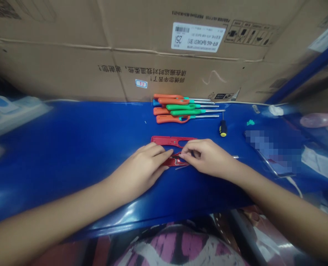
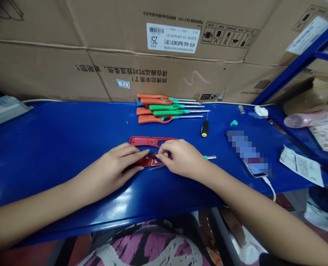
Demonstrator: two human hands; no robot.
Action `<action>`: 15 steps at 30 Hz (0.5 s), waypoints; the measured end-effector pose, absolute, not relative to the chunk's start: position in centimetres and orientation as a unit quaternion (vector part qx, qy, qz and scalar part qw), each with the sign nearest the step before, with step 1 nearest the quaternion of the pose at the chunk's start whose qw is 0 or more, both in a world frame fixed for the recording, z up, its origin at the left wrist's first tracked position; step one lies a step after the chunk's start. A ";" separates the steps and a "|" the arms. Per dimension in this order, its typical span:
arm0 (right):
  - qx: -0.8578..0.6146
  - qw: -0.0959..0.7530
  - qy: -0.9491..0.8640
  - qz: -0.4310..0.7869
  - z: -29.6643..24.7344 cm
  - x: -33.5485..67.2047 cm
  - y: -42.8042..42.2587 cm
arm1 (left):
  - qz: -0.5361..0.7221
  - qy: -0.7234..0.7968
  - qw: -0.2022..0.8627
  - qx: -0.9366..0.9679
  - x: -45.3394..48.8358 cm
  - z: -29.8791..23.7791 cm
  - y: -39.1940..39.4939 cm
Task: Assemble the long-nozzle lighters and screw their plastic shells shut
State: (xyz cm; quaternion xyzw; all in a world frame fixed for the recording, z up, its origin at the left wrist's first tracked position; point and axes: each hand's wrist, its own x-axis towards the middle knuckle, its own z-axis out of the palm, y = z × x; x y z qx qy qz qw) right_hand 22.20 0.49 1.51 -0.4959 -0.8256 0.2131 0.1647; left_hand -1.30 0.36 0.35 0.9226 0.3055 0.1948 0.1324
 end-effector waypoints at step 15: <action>-0.555 0.125 -0.805 0.166 2.1 21.4 -0.5 | 0.168 0.321 0.152 0.919 -0.9 0.4 0.1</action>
